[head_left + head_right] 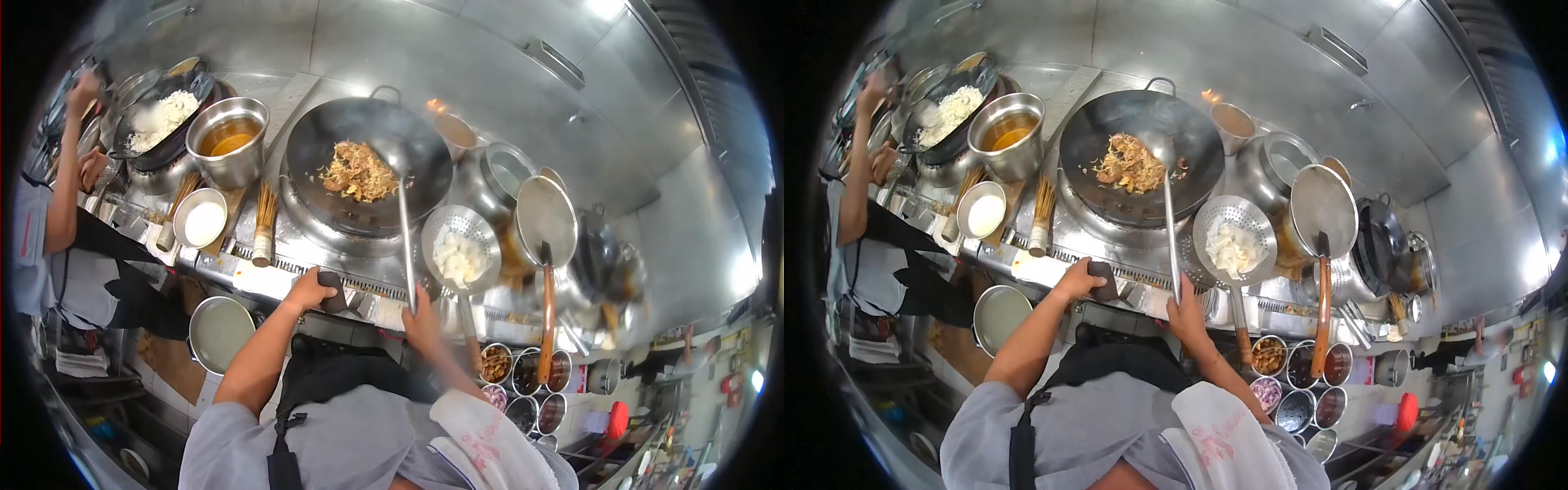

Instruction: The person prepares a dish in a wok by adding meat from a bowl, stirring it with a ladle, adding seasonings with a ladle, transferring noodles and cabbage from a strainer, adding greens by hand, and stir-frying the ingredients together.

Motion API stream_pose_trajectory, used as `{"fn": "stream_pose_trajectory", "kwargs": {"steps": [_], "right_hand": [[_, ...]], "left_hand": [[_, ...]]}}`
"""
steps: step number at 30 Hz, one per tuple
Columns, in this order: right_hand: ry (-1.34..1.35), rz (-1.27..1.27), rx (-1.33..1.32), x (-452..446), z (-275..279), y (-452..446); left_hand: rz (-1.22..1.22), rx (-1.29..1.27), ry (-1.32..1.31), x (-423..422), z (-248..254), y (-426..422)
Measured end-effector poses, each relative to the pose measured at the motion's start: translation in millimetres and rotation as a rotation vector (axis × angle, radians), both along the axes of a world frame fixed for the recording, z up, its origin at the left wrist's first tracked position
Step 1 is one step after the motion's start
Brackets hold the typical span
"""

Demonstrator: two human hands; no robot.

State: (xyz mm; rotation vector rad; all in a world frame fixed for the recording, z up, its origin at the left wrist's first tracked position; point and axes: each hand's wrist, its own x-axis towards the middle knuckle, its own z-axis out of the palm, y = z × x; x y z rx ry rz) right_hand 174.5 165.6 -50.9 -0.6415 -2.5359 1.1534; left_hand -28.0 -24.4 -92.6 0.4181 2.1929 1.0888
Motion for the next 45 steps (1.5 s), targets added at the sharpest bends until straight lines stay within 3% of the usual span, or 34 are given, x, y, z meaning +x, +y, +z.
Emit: {"fn": "stream_pose_trajectory", "kwargs": {"steps": [1,2,4,5,6,8,10,12,14,15,16,17,20,22,26,30,33,35,37,38,40,41,45], "right_hand": [[0.013,0.049,0.099,8,-6,0],[0.008,0.042,0.088,17,-9,1],[-0.046,-0.014,0.053,25,40,-8],[-0.067,-0.053,-0.144,26,52,-5],[-0.073,-0.056,-0.156,28,60,4],[0.124,-0.100,-1.247,33,71,17],[0.121,-0.130,-1.270,26,74,5],[0.049,-0.240,-0.712,19,63,-9],[0.009,-0.270,-0.880,38,66,-4],[0.065,-0.289,-0.820,48,62,-4],[0.122,-0.310,-0.757,56,62,-2],[0.155,-0.342,-0.859,65,71,1],[0.136,-0.359,-0.835,92,106,7],[0.187,-0.366,-0.790,112,112,11],[0.225,-0.493,-0.801,153,131,10],[0.240,-0.634,-0.802,191,144,-2],[0.256,-0.634,-0.814,209,142,-2],[0.286,-0.630,-0.846,217,136,4],[0.267,-0.602,-0.829,219,130,12],[0.287,-0.600,-0.840,222,125,15],[0.320,-0.570,-0.833,227,116,22],[0.334,-0.550,-0.839,230,113,25],[0.412,-0.503,-0.856,232,100,39]], "left_hand": [[-0.078,-0.126,0.180,2,0,0],[-0.087,-0.136,0.176,3,0,-1],[-0.130,-0.297,0.379,10,33,0],[-0.123,-0.257,0.500,13,28,-4],[-0.130,-0.268,0.493,15,23,-7],[-0.162,-0.285,0.769,21,16,-13],[-0.149,-0.245,0.846,38,32,-13],[-0.185,0.144,0.921,55,44,-13],[-0.378,0.265,0.713,84,39,-15],[-0.448,0.257,0.410,97,35,-9],[-0.512,0.242,0.108,109,27,1],[-0.622,0.169,0.122,119,9,11],[-0.906,-0.044,0.089,146,-87,51],[-1.001,-0.174,0.104,156,-115,81],[-1.182,-0.526,0.159,172,-145,118],[-1.155,-0.563,0.052,188,-159,139],[-1.271,-0.577,0.024,198,-130,166],[-0.962,0.149,-1.062,207,-87,171],[-0.515,0.574,-1.542,219,-32,171],[-0.520,0.559,-1.525,217,-13,168],[-0.197,0.641,-1.670,210,17,163],[-0.060,0.615,-1.560,207,29,160],[0.027,0.359,-1.279,168,44,154]]}}
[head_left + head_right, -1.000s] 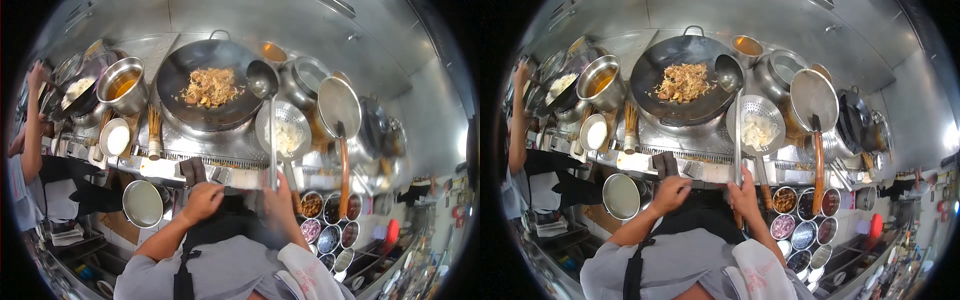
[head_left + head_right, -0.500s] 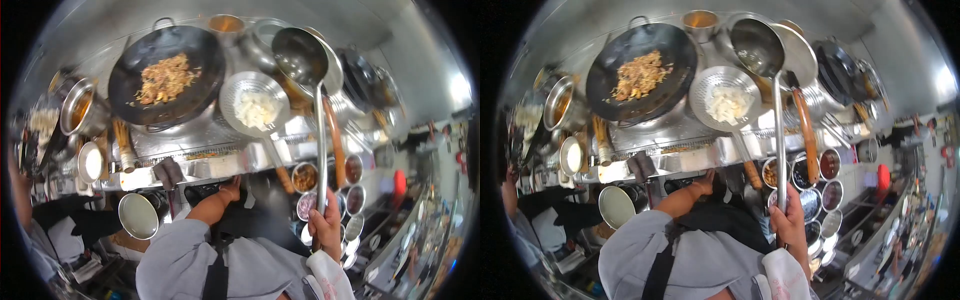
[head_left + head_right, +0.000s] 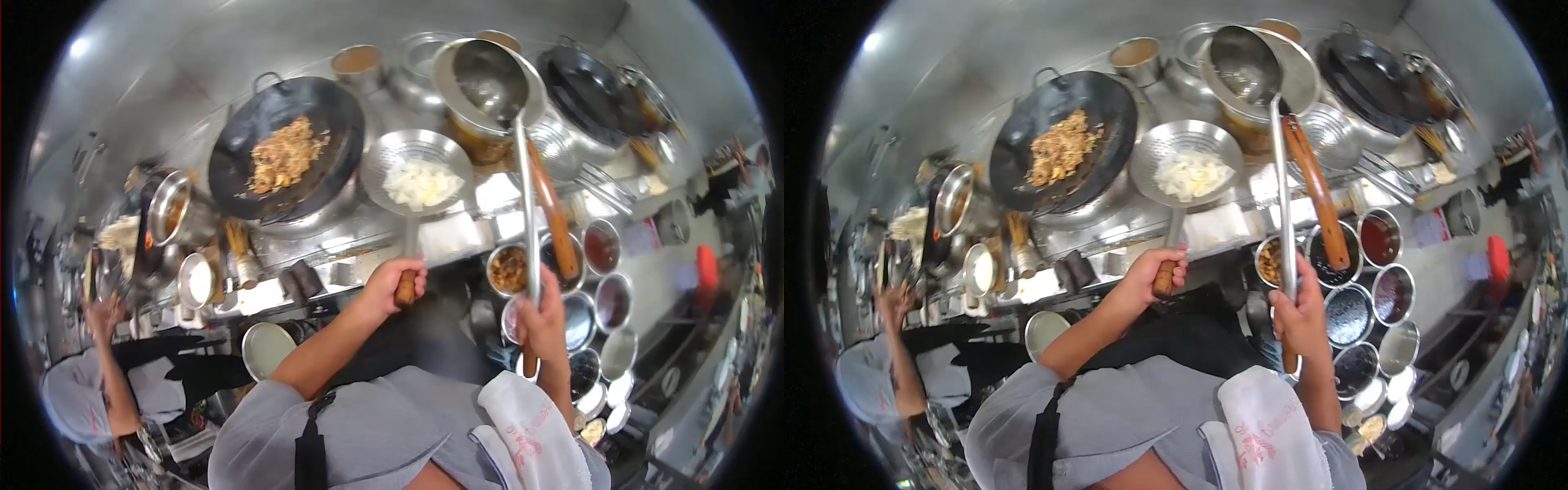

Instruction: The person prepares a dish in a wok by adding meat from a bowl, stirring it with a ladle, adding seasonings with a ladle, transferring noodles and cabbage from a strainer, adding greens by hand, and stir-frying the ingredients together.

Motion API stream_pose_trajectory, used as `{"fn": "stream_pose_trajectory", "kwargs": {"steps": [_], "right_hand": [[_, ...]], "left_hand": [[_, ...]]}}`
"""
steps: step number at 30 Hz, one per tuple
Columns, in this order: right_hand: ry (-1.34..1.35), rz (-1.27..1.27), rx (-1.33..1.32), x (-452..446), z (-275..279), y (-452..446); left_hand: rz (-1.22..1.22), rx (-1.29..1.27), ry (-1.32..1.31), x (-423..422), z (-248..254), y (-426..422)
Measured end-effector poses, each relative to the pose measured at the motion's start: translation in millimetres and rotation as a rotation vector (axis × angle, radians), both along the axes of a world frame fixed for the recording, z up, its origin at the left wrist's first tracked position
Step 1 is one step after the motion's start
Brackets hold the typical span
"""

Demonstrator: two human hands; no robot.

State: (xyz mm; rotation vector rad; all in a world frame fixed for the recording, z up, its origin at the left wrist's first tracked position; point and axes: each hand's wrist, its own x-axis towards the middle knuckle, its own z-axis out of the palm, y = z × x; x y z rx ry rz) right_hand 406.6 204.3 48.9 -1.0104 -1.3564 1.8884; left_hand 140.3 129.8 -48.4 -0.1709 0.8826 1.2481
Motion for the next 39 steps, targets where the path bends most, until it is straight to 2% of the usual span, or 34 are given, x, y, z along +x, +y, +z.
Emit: {"fn": "stream_pose_trajectory", "kwargs": {"steps": [3,4,5,7,11,13,17,22,23,25,26,27,29,31,34,37,39], "right_hand": [[0.057,-0.003,0.020,-9,1,6],[0.059,-0.001,0.041,-11,-2,9],[0.029,-0.013,0.060,-15,2,11],[0.047,-0.007,0.068,-22,10,13],[0.060,0.030,0.090,-35,29,21],[0.068,0.046,0.137,-45,39,21],[0.103,0.058,0.199,-69,40,14],[0.086,0.198,0.196,-94,29,0],[0.090,0.195,0.199,-99,27,-2],[0.018,0.248,0.185,-111,24,-5],[0.018,0.267,0.218,-116,17,-5],[0.019,0.264,0.218,-121,14,-7],[-0.025,0.291,0.169,-129,11,-13],[-0.045,0.308,0.158,-134,4,-15],[-0.116,0.292,0.280,-142,-10,-17],[-0.144,0.291,0.382,-151,-15,-17],[-0.175,0.269,0.586,-158,-20,-17]], "left_hand": [[-0.042,0.013,0.094,-7,34,-27],[-0.069,0.056,0.259,1,57,-41],[-0.055,0.050,0.268,1,69,-50],[-0.002,0.153,0.102,-2,86,-73],[0.051,0.276,0.038,-17,120,-101],[0.110,0.262,0.168,-33,130,-114],[0.232,0.026,0.728,-77,155,-130],[0.101,-0.297,1.524,-163,121,-135],[0.101,-0.293,1.529,-174,110,-137],[0.020,-0.442,1.973,-192,93,-138],[-0.013,-0.543,1.853,-198,89,-139],[-0.015,-0.541,1.855,-199,85,-139],[-0.075,-0.634,2.072,-198,73,-139],[-0.078,-0.619,2.038,-197,76,-137],[-0.045,-0.618,2.036,-206,76,-137],[0.089,-0.542,2.013,-212,90,-139],[0.231,-0.427,1.864,-213,102,-142]]}}
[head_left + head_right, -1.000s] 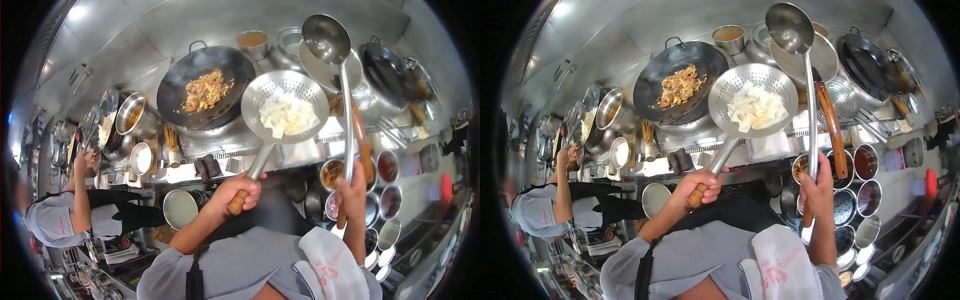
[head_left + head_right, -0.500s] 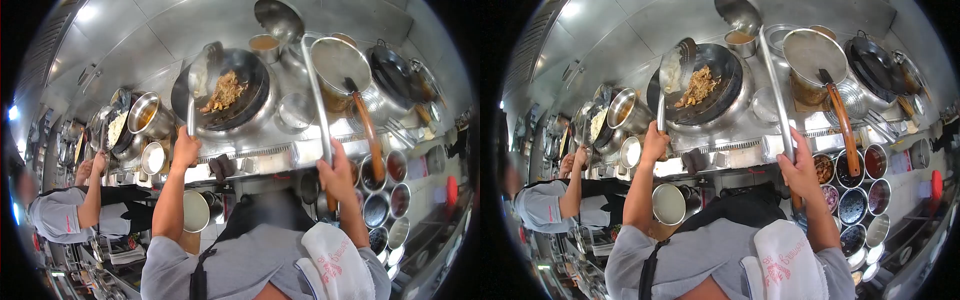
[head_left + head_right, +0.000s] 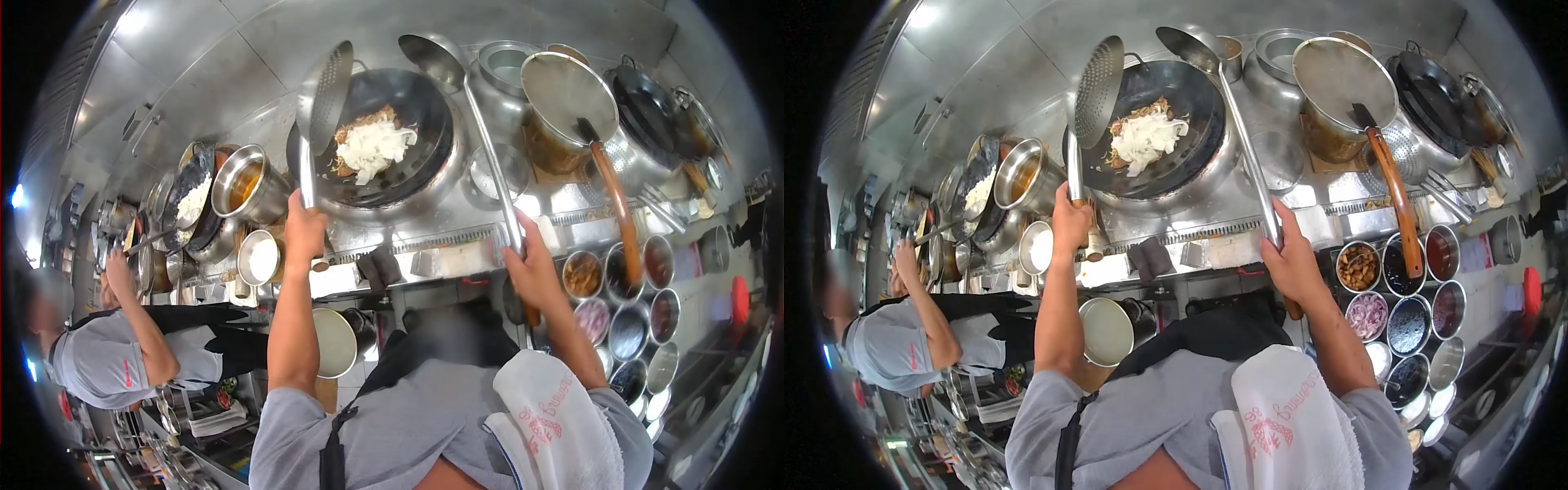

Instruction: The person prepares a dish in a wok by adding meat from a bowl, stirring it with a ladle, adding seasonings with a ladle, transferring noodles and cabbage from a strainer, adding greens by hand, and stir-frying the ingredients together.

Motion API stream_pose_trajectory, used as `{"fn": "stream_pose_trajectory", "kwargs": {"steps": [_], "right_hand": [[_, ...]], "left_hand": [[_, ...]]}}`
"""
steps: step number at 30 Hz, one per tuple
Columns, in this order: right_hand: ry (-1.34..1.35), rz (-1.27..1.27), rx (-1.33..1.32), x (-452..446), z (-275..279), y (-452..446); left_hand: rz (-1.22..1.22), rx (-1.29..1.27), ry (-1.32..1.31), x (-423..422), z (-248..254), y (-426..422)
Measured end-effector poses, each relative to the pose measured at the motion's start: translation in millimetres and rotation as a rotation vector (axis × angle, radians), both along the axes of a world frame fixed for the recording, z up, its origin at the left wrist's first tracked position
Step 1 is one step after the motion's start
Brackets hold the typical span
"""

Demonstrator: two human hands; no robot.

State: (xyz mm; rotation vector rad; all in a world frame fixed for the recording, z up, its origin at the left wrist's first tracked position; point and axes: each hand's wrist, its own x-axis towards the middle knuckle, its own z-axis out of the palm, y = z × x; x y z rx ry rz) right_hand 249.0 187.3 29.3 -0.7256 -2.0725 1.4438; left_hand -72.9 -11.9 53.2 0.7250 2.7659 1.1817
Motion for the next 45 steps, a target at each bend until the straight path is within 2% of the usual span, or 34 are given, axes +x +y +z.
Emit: {"fn": "stream_pose_trajectory", "kwargs": {"steps": [1,2,4,6,7,9,10,11,12,15,16,17,18,21,23,26,28,29,31,32,35,38,39,41,42,43,44,45], "right_hand": [[0.002,-0.002,-0.001,-6,0,1],[0.008,-0.009,0.087,-14,1,0],[0.014,-0.024,0.170,-38,-11,0],[-0.043,-0.039,0.295,-75,-43,3],[-0.043,-0.044,0.295,-85,-36,5],[-0.287,0.139,0.220,-97,-17,8],[-0.286,0.142,0.220,-94,-8,7],[-0.272,0.198,-0.008,-90,2,6],[-0.253,0.250,-0.232,-89,10,6],[-0.239,0.232,-0.262,-88,16,-1],[-0.239,0.243,-0.263,-89,7,1],[-0.193,0.220,-0.036,-91,-10,3],[-0.143,0.188,0.191,-92,-9,3],[-0.130,0.231,0.284,-92,3,11],[-0.142,0.216,0.345,-103,7,13],[-0.188,0.219,0.475,-102,-9,25],[-0.412,0.258,0.590,-82,-29,43],[-0.404,0.267,0.606,-72,-31,55],[-0.547,0.268,0.552,-50,-39,64],[-0.553,0.268,0.541,-47,-43,58],[-0.284,0.160,0.200,-50,-40,40],[-0.244,0.109,0.216,-81,-36,14],[-0.254,0.095,0.220,-88,-32,17],[-0.341,0.287,0.292,-100,-15,28],[-0.352,0.282,0.301,-99,-3,25],[-0.349,0.306,0.078,-98,12,21],[-0.345,0.326,-0.145,-97,21,16],[-0.362,0.315,-0.138,-98,9,12]], "left_hand": [[-0.070,0.140,0.041,-7,-3,-4],[-0.072,0.136,0.042,-9,-2,-8],[-0.072,0.281,-0.300,2,20,-11],[-0.086,0.373,-0.367,8,25,-13],[-0.111,0.428,-0.452,12,27,-14],[-0.133,0.484,-0.537,11,23,-15],[-0.107,0.440,-0.387,7,14,-16],[-0.079,0.392,-0.236,3,6,-18],[-0.078,0.394,-0.233,3,7,-17],[-0.003,0.390,-0.210,12,7,-18],[-0.010,0.431,-0.316,15,11,-18],[-0.022,0.466,-0.421,16,14,-19],[-0.020,0.461,-0.417,18,14,-19],[-0.065,0.534,-0.445,35,12,-12],[-0.056,0.570,-0.563,58,25,-1],[-0.084,0.596,-0.523,64,27,13],[-0.099,0.654,-0.497,56,38,20],[-0.025,0.631,-0.437,51,45,22],[0.095,0.622,-0.289,40,42,21],[0.065,0.613,-0.336,33,43,9],[0.052,0.491,-0.217,36,52,-4],[0.025,0.375,-0.295,41,48,-15],[-0.012,0.452,-0.412,47,49,-15],[-0.050,0.371,-0.268,27,22,-18],[-0.050,0.336,-0.197,15,14,-20],[-0.057,0.349,-0.204,8,10,-20],[-0.025,0.297,-0.057,3,4,-20],[0.008,0.242,0.084,0,-2,-20]]}}
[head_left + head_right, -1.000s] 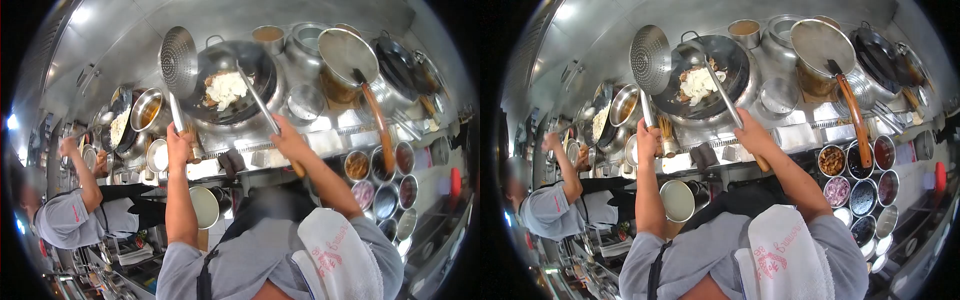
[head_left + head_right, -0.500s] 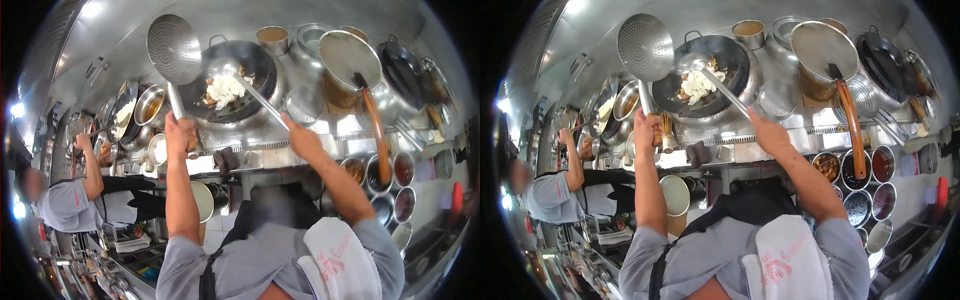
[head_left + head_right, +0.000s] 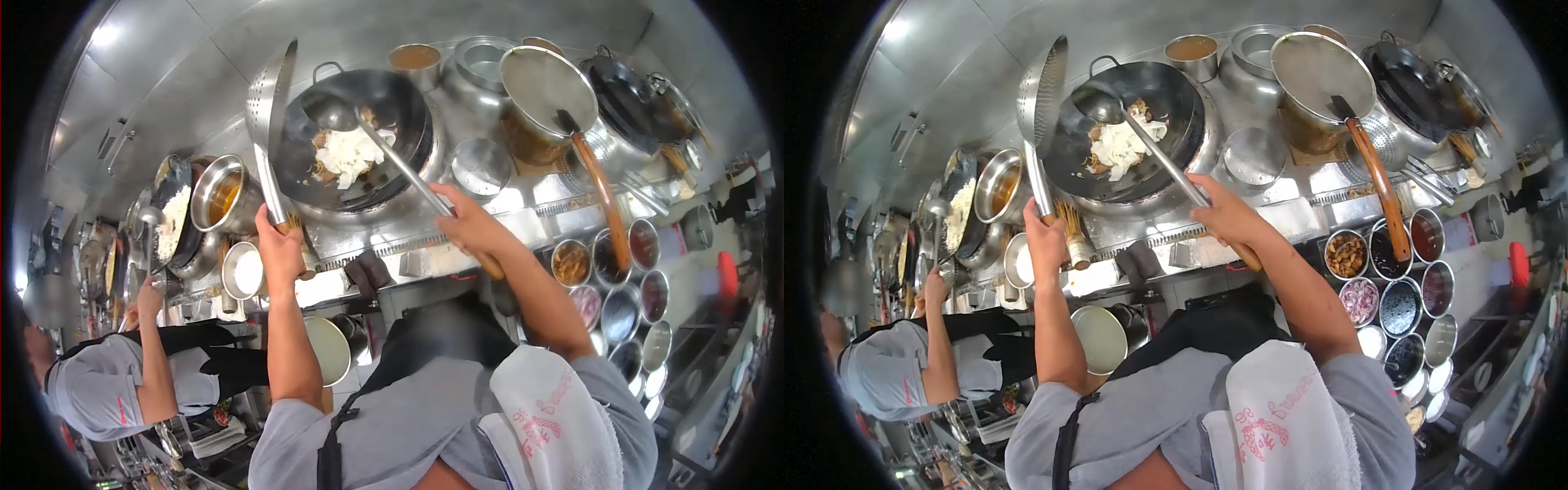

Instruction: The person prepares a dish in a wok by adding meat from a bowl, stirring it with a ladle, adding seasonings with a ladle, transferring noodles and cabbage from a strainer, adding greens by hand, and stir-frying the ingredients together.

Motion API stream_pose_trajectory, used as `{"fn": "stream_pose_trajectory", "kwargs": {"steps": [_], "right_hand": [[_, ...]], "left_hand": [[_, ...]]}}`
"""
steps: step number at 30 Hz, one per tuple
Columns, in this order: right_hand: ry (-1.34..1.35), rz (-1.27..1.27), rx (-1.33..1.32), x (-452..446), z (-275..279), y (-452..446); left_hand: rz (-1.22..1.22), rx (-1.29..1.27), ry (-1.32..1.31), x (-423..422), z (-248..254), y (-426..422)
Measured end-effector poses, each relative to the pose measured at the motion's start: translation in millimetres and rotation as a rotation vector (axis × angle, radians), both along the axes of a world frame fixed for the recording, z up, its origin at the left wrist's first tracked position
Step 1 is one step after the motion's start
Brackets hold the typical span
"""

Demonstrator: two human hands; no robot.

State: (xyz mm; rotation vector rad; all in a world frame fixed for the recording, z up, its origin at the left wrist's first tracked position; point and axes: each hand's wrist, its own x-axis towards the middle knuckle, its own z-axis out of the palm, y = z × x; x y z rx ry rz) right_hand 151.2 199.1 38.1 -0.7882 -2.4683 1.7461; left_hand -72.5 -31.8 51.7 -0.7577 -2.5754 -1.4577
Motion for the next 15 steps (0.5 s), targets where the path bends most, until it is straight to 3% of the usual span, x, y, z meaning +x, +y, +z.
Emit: {"fn": "stream_pose_trajectory", "kwargs": {"steps": [2,3,5,8,11,15], "right_hand": [[0.242,-0.124,0.347,5,-37,-11],[0.221,-0.141,0.352,12,-39,-17],[0.184,-0.234,0.292,25,-39,-28],[0.262,-0.428,0.079,70,-16,-58],[0.393,-0.725,-0.039,119,-1,-83],[0.323,-1.048,-0.088,183,57,-129]], "left_hand": [[0.019,-0.004,-0.082,0,6,4],[0.039,-0.022,-0.142,1,13,6],[-0.023,0.052,-0.271,5,21,14],[-0.374,0.513,-0.691,24,18,23],[-0.539,0.562,-0.954,59,8,41],[-0.701,0.493,-1.195,107,-21,79]]}}
